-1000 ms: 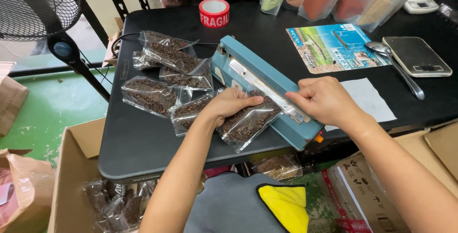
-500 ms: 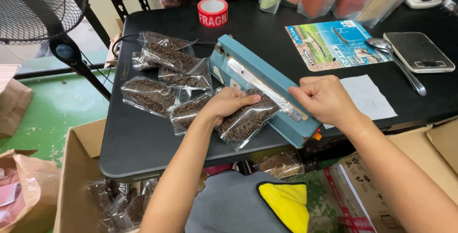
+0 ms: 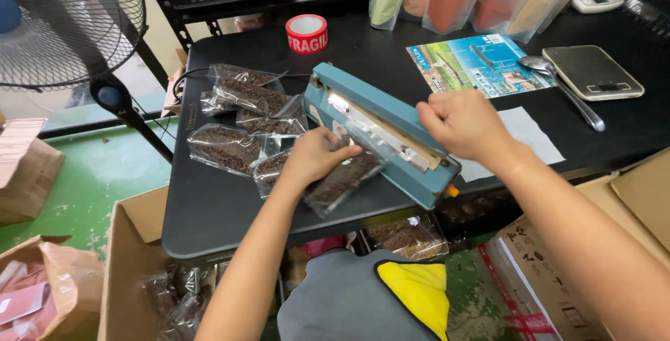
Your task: The person uses a heat sealer to seal clear plastic pouches filled with cloves, then places the sealed pouches into a cardboard shipping box.
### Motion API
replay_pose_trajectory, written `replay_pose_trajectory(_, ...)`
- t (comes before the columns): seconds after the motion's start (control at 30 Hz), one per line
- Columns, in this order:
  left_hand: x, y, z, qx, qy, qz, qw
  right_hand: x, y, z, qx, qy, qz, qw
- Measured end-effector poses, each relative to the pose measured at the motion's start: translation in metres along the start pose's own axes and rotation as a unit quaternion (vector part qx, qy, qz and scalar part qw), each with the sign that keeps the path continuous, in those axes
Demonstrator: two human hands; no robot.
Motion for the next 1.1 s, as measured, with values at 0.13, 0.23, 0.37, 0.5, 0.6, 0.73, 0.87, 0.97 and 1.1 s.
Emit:
replay_pose_trajectory(0.13, -0.056, -0.027, 0.018, 0.068, 0.108, -0.132, 0.983, -0.010, -0.007, -0.014, 0.024, -0.029, -0.015, 0.999)
replay_pose_trajectory(0.23, -0.081, -0.050, 0.040, 0.039, 0.030, -0.261, 0.964, -0.013, -0.009, -0.015, 0.034, -0.039, 0.003, 0.999)
replay_pose_trajectory(0.37, -0.080, -0.090, 0.050, -0.044, -0.049, -0.239, 0.969, -0.013, -0.011, -0.016, 0.054, -0.054, 0.009, 0.997)
replay_pose_trajectory(0.5, -0.099, -0.090, 0.069, -0.045, 0.069, -0.167, 0.983, -0.012, -0.006, -0.019, 0.070, -0.065, 0.035, 0.995)
replay_pose_trajectory(0.6, -0.136, -0.050, 0.105, 0.000, 0.192, -0.115, 0.975, -0.013, -0.009, -0.023, 0.076, -0.079, 0.047, 0.993)
replay_pose_trajectory(0.73, -0.130, -0.017, 0.119, 0.039, 0.237, -0.019, 0.970, -0.027, -0.020, -0.032, 0.107, -0.101, 0.020, 0.989)
replay_pose_trajectory(0.87, -0.058, 0.008, 0.104, 0.024, 0.149, 0.245, 0.958, -0.042, -0.048, -0.036, 0.171, -0.209, -0.003, 0.963)
replay_pose_trajectory(0.97, -0.007, -0.003, 0.081, -0.033, 0.075, 0.411, 0.908, -0.043, -0.051, -0.040, 0.180, -0.241, 0.009, 0.954)
replay_pose_trajectory(1.1, 0.008, -0.004, 0.080, -0.067, 0.058, 0.446, 0.891, -0.027, -0.043, -0.037, 0.154, -0.233, 0.073, 0.957)
Point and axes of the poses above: each hand's wrist, its own z-axis away from the middle knuckle, its own x-axis out of the palm, y = z × x, the point moved 7 cm from there along -z, towards the middle knuckle, and after that the axes turned 3 degrees about x, right-handed, at the moved point
